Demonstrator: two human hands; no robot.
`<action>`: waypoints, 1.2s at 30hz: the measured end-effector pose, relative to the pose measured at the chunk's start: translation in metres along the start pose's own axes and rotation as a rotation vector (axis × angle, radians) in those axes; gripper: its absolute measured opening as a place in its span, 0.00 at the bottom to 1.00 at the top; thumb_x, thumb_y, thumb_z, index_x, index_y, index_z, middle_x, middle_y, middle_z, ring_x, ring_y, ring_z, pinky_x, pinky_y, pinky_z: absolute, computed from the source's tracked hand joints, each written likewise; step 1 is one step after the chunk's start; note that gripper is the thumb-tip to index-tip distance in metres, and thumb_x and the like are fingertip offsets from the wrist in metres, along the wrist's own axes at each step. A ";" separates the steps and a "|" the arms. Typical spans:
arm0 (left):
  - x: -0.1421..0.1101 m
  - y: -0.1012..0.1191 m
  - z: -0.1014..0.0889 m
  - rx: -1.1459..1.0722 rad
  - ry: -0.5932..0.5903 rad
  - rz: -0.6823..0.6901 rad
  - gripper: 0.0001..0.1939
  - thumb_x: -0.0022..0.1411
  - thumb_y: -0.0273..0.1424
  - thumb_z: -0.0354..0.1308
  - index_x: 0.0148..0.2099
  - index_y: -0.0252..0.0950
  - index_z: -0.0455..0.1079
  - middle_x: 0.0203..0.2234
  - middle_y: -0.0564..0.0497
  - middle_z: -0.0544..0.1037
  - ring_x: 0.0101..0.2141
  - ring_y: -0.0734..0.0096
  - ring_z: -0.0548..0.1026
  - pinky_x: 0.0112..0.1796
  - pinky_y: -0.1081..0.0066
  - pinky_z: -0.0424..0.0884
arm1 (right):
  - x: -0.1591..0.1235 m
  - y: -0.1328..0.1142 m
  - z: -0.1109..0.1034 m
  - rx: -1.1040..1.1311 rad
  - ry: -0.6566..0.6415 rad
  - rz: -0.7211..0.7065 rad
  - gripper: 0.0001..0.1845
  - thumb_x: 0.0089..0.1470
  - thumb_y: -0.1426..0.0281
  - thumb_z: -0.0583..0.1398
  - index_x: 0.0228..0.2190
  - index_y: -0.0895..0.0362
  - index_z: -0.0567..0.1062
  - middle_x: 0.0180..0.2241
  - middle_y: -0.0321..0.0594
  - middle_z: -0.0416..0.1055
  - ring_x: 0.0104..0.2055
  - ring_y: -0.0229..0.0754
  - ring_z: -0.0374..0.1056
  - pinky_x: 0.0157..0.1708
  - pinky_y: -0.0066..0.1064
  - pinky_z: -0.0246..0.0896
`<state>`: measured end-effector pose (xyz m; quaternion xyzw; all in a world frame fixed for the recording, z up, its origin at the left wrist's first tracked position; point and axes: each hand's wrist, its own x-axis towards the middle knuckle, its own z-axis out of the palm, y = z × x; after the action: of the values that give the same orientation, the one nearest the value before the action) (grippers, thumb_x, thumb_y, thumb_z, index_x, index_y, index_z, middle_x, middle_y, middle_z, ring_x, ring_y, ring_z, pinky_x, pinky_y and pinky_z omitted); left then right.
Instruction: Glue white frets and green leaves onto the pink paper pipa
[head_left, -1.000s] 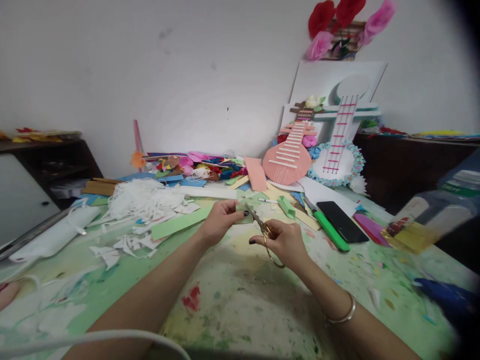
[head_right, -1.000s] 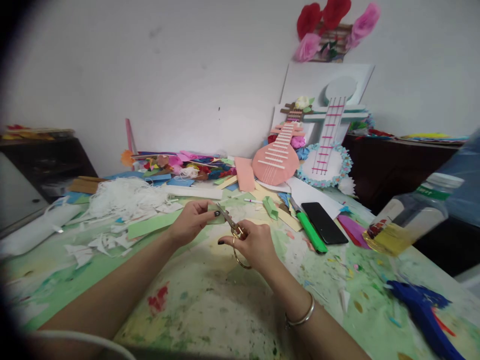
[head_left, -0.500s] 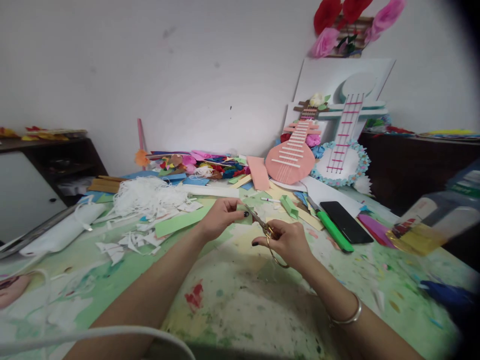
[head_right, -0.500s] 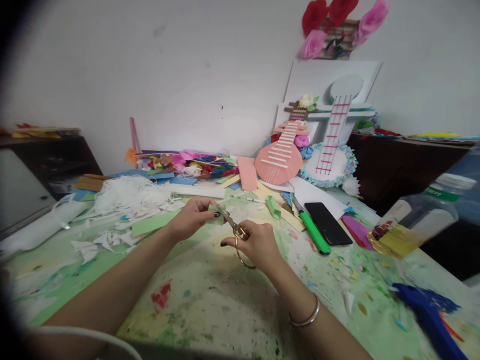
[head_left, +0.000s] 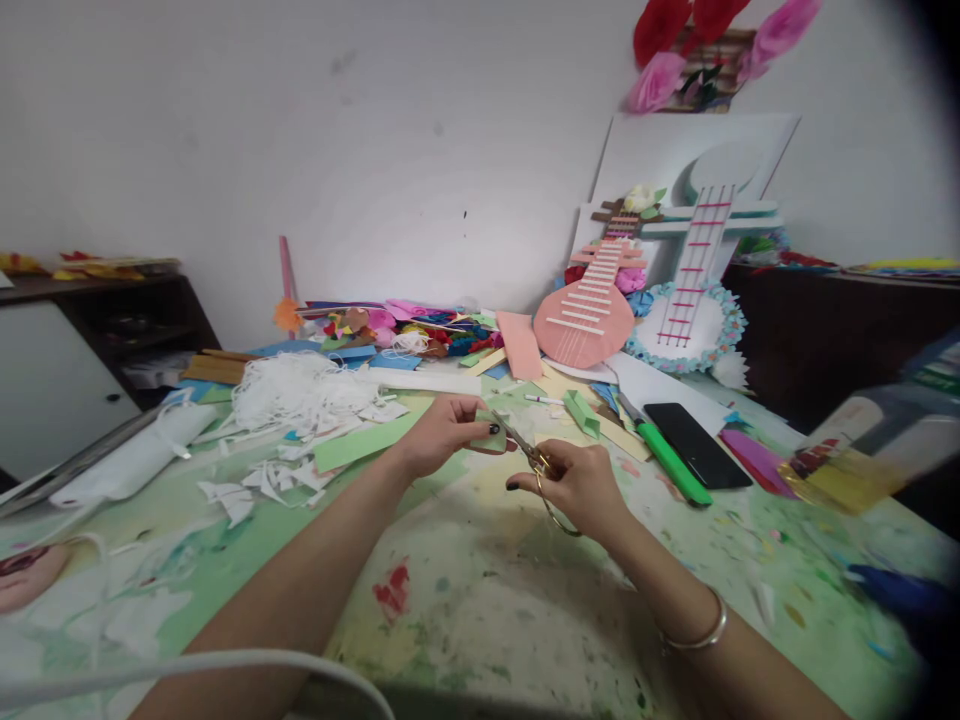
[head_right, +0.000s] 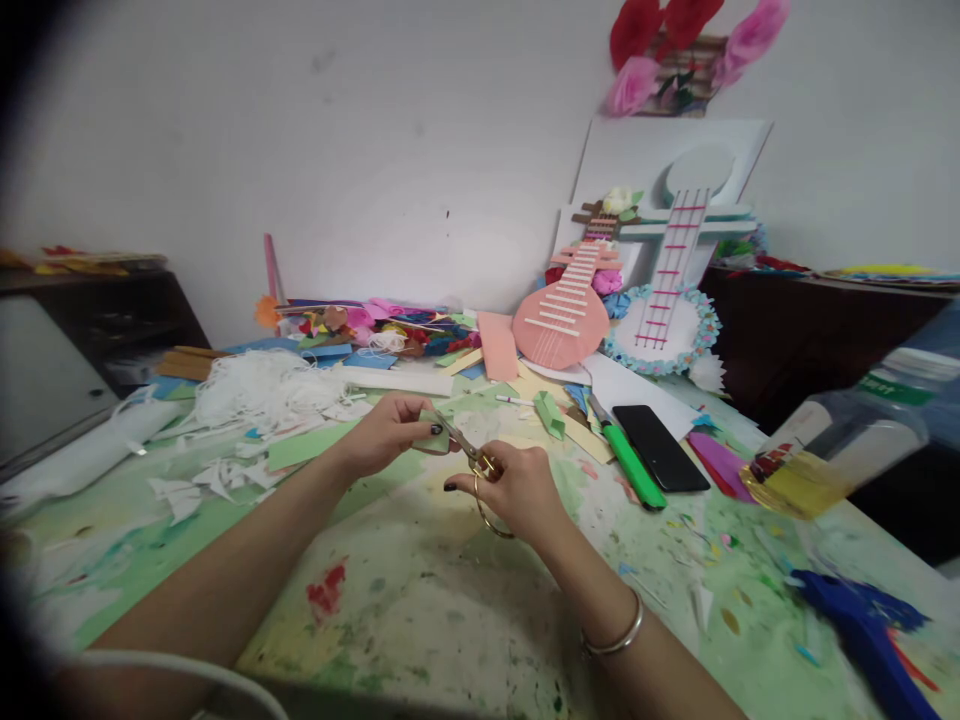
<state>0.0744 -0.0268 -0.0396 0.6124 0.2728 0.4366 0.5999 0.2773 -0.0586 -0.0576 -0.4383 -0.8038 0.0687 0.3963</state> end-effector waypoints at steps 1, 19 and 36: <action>0.000 0.000 0.001 -0.013 0.006 -0.023 0.06 0.50 0.28 0.63 0.32 0.30 0.72 0.28 0.45 0.80 0.33 0.63 0.78 0.37 0.65 0.72 | -0.001 -0.001 0.000 -0.001 -0.002 0.014 0.24 0.40 0.49 0.64 0.18 0.58 0.69 0.13 0.30 0.59 0.17 0.31 0.52 0.19 0.25 0.42; -0.001 -0.002 0.006 0.015 -0.062 -0.057 0.06 0.51 0.27 0.62 0.33 0.30 0.72 0.29 0.45 0.79 0.32 0.66 0.78 0.37 0.65 0.74 | 0.000 -0.004 0.003 -0.012 0.003 0.020 0.26 0.41 0.47 0.63 0.16 0.57 0.68 0.12 0.31 0.60 0.16 0.32 0.53 0.18 0.26 0.42; -0.003 0.001 -0.009 0.092 -0.159 -0.086 0.04 0.52 0.27 0.62 0.31 0.31 0.71 0.29 0.45 0.80 0.31 0.64 0.79 0.32 0.71 0.73 | 0.000 -0.003 0.000 0.006 -0.061 -0.018 0.25 0.40 0.48 0.63 0.17 0.58 0.68 0.12 0.31 0.60 0.16 0.31 0.54 0.18 0.24 0.44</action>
<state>0.0654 -0.0253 -0.0404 0.6596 0.2701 0.3473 0.6094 0.2754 -0.0602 -0.0559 -0.4275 -0.8192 0.0809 0.3737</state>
